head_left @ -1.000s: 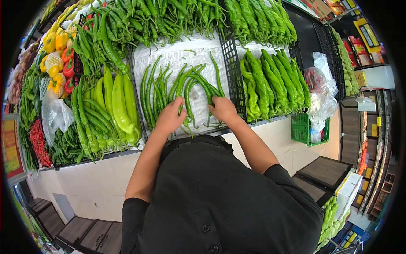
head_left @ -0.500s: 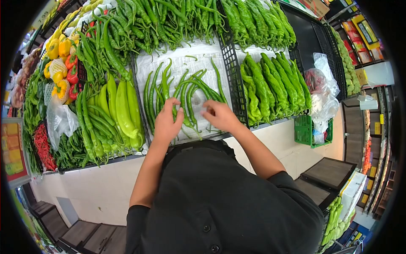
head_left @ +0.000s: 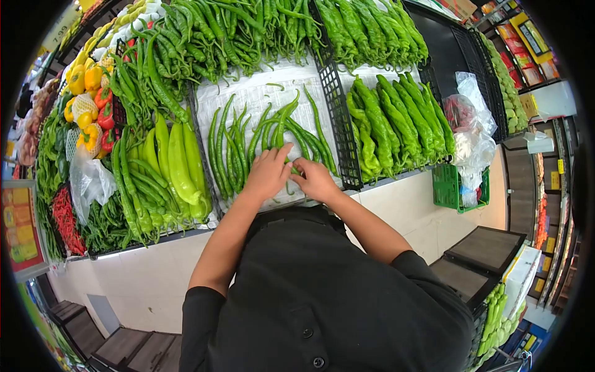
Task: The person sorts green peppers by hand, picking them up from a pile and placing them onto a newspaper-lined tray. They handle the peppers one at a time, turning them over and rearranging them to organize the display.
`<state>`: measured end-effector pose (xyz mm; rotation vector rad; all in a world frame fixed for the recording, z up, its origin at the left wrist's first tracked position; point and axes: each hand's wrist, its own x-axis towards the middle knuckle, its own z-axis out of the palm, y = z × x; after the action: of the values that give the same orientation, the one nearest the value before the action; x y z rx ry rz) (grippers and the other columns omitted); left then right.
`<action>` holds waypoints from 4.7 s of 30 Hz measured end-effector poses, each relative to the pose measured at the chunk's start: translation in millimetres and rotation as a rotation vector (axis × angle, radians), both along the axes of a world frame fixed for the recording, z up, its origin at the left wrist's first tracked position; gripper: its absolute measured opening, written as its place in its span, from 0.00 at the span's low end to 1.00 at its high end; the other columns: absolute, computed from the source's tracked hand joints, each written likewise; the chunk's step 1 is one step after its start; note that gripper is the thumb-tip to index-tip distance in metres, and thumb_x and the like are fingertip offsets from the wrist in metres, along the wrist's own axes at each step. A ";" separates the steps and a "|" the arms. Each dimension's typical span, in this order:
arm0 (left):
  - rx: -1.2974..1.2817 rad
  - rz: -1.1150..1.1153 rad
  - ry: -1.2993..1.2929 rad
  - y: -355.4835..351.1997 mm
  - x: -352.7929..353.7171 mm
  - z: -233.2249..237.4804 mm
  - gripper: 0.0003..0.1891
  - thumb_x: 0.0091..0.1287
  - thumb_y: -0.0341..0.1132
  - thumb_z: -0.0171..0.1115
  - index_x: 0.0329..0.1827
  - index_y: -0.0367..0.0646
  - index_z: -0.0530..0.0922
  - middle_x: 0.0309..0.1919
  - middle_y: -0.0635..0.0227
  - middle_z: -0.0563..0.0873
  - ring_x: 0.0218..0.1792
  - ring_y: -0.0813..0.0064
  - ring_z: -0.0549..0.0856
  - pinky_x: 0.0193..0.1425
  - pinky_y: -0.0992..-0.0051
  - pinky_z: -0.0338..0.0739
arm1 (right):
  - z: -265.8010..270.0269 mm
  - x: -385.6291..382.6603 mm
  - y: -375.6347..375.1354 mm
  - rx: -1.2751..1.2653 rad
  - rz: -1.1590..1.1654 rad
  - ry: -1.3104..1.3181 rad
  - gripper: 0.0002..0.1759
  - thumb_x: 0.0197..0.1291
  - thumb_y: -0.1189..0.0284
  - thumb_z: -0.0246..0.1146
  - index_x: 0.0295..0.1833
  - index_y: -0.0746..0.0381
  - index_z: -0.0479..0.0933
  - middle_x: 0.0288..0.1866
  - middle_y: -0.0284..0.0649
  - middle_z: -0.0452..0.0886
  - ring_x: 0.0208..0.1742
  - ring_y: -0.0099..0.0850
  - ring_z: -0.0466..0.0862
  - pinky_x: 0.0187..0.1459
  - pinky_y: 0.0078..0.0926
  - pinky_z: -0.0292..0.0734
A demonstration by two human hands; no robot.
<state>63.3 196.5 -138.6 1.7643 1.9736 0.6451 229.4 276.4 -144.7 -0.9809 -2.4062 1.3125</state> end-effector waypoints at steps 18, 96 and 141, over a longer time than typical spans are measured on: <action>0.057 0.011 0.116 -17.2 -3.1 -30.4 0.23 0.64 0.32 0.62 0.64 0.46 0.80 0.63 0.66 0.78 0.62 0.60 0.74 0.61 0.57 0.66 | -36.0 -7.7 5.7 0.154 0.137 -0.148 0.26 0.58 0.74 0.71 0.61 0.67 0.73 0.48 0.56 0.83 0.50 0.55 0.84 0.51 0.51 0.79; 0.528 0.978 0.348 -166.7 -243.3 171.5 0.23 0.71 0.24 0.58 0.68 0.34 0.63 0.52 0.46 0.80 0.50 0.47 0.83 0.57 0.56 0.77 | 72.7 -38.6 -5.1 -0.079 0.350 0.321 0.28 0.66 0.81 0.64 0.71 0.63 0.71 0.52 0.41 0.81 0.42 0.26 0.82 0.46 0.26 0.80; 0.573 0.700 -1.185 -82.3 -62.6 105.1 0.20 0.79 0.29 0.55 0.70 0.31 0.66 0.66 0.43 0.79 0.63 0.58 0.84 0.68 0.64 0.79 | -39.7 -40.0 47.2 -0.192 -0.041 -0.164 0.14 0.58 0.71 0.70 0.45 0.69 0.82 0.38 0.53 0.87 0.42 0.46 0.89 0.47 0.39 0.82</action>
<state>0.7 114.1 -33.5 0.4493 1.4647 2.0289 189.3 323.7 -184.4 -1.2274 -2.3950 1.5262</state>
